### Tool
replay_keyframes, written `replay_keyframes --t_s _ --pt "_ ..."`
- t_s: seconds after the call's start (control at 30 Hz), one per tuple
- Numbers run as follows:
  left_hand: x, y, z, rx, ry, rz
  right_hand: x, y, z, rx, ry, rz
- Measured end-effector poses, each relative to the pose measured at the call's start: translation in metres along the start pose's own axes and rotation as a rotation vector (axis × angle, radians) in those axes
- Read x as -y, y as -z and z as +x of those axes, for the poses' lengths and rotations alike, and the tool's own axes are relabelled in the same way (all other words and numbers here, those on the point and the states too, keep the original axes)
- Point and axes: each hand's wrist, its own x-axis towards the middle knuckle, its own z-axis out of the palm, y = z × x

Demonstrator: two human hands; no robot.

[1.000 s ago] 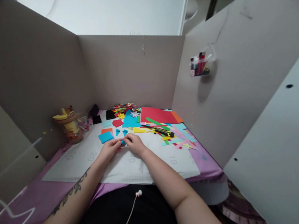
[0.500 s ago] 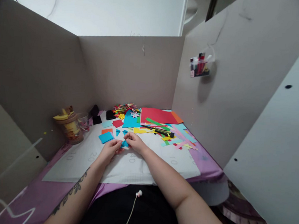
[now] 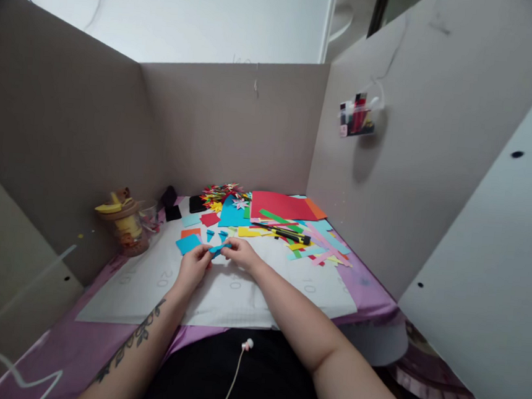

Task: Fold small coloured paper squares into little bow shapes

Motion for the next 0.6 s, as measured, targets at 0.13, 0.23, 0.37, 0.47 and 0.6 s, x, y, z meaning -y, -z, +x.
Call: replay_keyframes --t_s 0.13,0.23,0.37,0.47,0.6 --pt "-0.0055 -0.0007 -0.0011 0.012 -0.111 0.128 0.0001 -0.0014 -0.0008 0.038 0.096 0.03" --pt "-0.0075 -0.0016 -0.0013 0.025 -0.18 0.192 0.0016 -0.0025 -0.0008 0.005 0.079 -0.021" --pt "-0.0057 -0.0028 -0.0006 0.04 -0.177 0.211 0.0009 -0.0006 0.0016 -0.129 0.007 -0.03" --pt "-0.0029 -0.0029 -0.0002 0.09 -0.088 0.187 -0.0001 0.0011 0.0026 -0.14 -0.013 0.042" --pt "-0.0007 -0.0023 -0.0003 0.099 0.001 0.123 0.0008 -0.0004 0.0009 -0.045 -0.095 0.173"
